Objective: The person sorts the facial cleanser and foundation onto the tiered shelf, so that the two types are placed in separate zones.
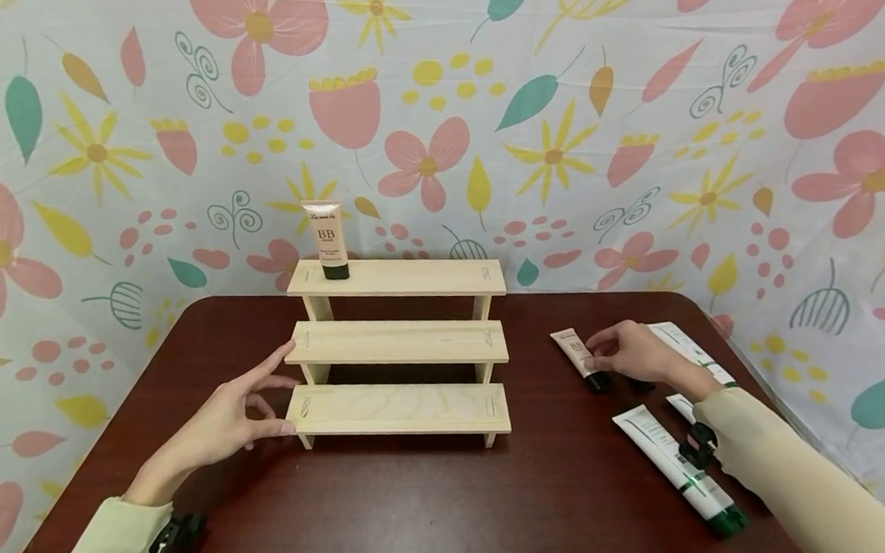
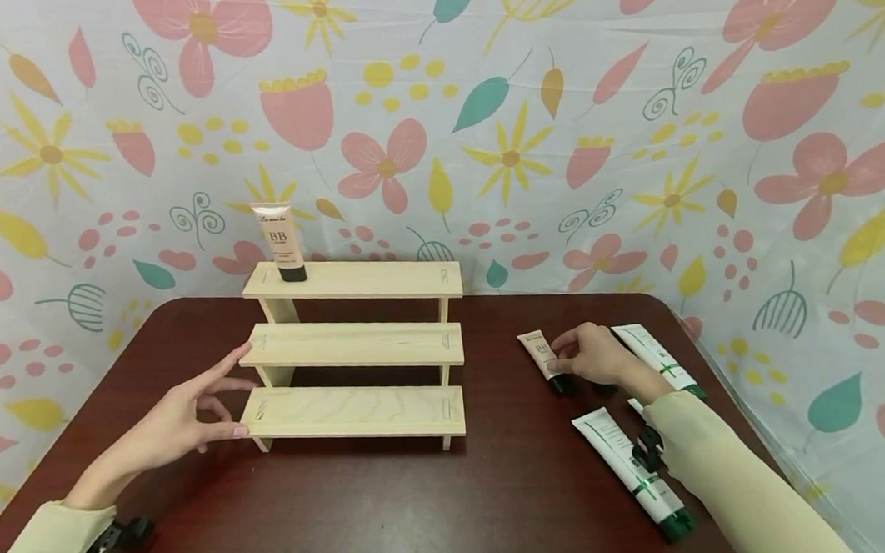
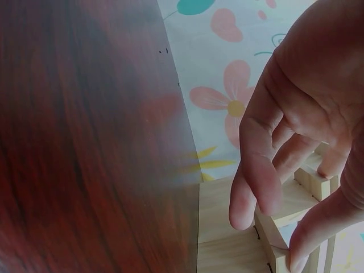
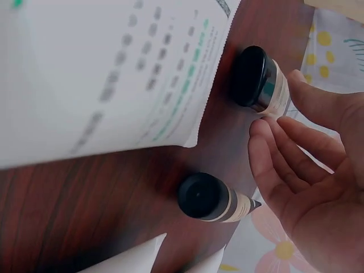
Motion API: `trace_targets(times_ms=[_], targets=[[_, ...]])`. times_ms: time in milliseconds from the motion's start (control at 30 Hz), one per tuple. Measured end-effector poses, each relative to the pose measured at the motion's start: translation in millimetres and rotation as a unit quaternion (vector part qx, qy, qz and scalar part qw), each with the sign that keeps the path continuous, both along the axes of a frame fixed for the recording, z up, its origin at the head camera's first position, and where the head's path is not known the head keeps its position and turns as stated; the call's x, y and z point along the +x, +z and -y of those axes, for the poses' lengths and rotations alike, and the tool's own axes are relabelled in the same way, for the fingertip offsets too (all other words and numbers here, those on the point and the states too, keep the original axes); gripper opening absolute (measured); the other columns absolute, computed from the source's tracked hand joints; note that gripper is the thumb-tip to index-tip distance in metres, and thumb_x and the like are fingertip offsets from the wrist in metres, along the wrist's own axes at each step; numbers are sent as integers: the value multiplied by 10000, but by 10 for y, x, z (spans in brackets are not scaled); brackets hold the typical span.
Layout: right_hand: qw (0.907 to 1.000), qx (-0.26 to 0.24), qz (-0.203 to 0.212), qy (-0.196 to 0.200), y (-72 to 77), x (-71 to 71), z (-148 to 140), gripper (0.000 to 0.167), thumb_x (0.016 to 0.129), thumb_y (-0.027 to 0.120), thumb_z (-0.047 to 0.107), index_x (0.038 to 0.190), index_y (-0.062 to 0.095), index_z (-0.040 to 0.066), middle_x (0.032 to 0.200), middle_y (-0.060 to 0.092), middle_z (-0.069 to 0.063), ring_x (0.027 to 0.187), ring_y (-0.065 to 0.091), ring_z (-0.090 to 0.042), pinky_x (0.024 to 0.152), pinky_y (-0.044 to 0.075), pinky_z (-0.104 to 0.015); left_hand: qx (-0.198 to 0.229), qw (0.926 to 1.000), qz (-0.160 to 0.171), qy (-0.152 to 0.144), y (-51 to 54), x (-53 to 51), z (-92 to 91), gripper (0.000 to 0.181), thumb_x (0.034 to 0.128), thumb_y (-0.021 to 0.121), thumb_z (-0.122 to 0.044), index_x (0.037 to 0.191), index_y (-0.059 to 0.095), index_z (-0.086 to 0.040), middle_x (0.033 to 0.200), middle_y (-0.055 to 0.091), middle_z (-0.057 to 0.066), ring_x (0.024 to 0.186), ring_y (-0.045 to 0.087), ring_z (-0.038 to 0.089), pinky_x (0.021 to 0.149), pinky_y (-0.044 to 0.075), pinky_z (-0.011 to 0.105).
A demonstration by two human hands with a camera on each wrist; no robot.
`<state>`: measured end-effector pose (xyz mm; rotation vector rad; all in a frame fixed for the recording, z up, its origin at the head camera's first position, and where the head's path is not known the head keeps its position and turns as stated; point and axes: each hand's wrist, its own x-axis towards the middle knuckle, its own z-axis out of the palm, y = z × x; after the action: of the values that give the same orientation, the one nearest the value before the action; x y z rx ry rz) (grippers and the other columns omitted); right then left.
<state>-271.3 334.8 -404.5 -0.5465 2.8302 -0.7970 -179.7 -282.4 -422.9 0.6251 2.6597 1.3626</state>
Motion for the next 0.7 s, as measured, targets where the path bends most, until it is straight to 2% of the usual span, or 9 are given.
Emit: trace_targets(times_ms=[367, 567, 700], targets=[[9998, -28, 168, -78, -23, -32, 5, 333, 959, 805, 176, 1186, 745, -59, 961, 748, -69, 786, 685, -202, 713, 549, -388, -24, 10000, 30, 40, 17, 3, -4, 1109, 828, 918, -111, 1686, 259, -356, 1342, 661, 183, 720, 680, 200, 447, 522, 358], [9997, -189, 179, 43, -63, -32, 47, 283, 927, 840, 166, 1132, 769, -17, 954, 751, -56, 829, 699, -219, 712, 559, -359, -36, 10000, 34, 52, 11, 2, -8, 1111, 825, 918, -101, 1686, 261, -351, 1340, 663, 183, 715, 680, 196, 446, 521, 356], [9984, -371, 412, 57, -66, -31, 70, 319, 907, 857, 153, 1153, 761, -25, 949, 743, -66, 836, 696, -237, 690, 563, -333, -16, 10000, 18, 38, 4, -3, -10, 1113, 823, 920, -97, 1687, 262, -344, 1336, 667, 180, 710, 681, 197, 443, 520, 357]])
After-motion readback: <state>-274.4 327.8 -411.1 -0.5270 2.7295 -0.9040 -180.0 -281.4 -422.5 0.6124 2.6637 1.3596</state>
